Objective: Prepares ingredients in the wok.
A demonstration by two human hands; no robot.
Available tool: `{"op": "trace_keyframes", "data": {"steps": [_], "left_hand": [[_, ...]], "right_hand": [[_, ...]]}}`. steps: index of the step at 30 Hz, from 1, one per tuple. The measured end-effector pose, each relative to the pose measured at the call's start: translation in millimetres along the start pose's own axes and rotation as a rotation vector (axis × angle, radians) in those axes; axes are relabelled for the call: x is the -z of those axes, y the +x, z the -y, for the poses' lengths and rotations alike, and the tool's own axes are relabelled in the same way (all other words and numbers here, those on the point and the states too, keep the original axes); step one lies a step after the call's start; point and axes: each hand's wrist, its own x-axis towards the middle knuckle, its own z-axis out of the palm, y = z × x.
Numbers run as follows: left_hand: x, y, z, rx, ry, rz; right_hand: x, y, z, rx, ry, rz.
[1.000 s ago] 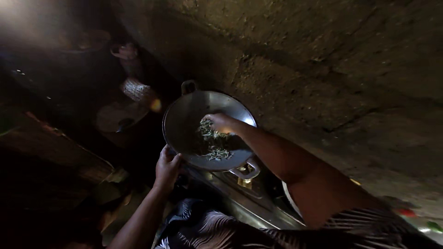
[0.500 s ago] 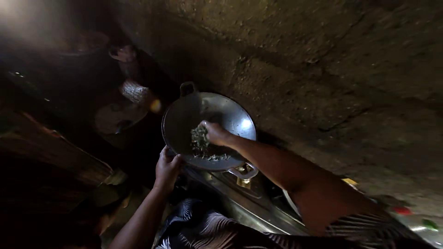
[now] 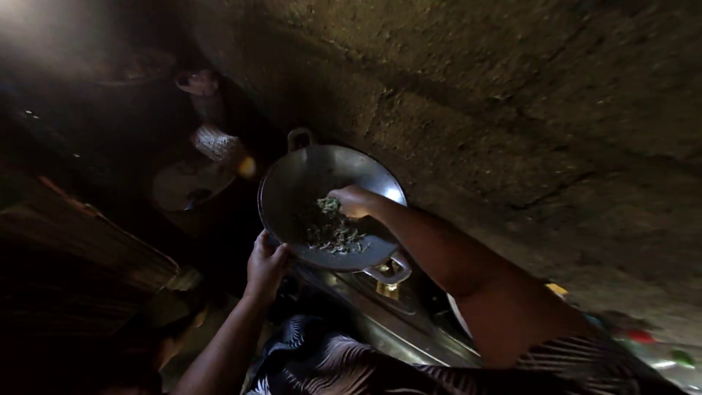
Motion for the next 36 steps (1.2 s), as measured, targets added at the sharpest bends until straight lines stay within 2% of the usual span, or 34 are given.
{"op": "trace_keyframes", "data": {"steps": [4, 7, 12, 14, 17, 21, 24, 27, 30, 32, 36], "left_hand": [[0, -1, -3, 0.009, 0.008, 0.005], [-1, -3, -3, 0.022, 0.004, 0.000], [-3, -2, -4, 0.022, 0.024, -0.009], [-3, -1, -4, 0.020, 0.018, -0.011], [-2, -1, -3, 0.017, 0.006, -0.013], [-1, 0, -2, 0.007, 0.006, -0.002], [-1, 0, -4, 0.011, 0.031, -0.004], [0, 1, -2, -0.005, 0.059, -0.004], [1, 1, -1, -0.015, 0.057, 0.002], [1, 2, -3, -0.016, 0.058, 0.000], [0, 2, -3, 0.011, 0.038, -0.005]], "right_hand": [[32, -16, 4, 0.095, 0.076, -0.164], [33, -11, 2, 0.099, 0.169, -0.169], [-12, 21, -6, -0.014, 0.196, 0.066], [-35, 21, 12, -0.007, 0.187, 0.058], [-49, 19, 28, 0.111, 0.084, 0.024], [-25, 27, 8, 0.071, 0.036, -0.025], [7, 27, -5, 0.120, 0.205, 0.013], [19, 41, -20, 0.002, 0.430, -0.115], [11, 69, -25, -0.156, 0.424, -0.261], [-8, 80, -10, -0.082, 0.434, -0.250], [-23, 62, 34, 0.348, 0.242, -0.082]]}}
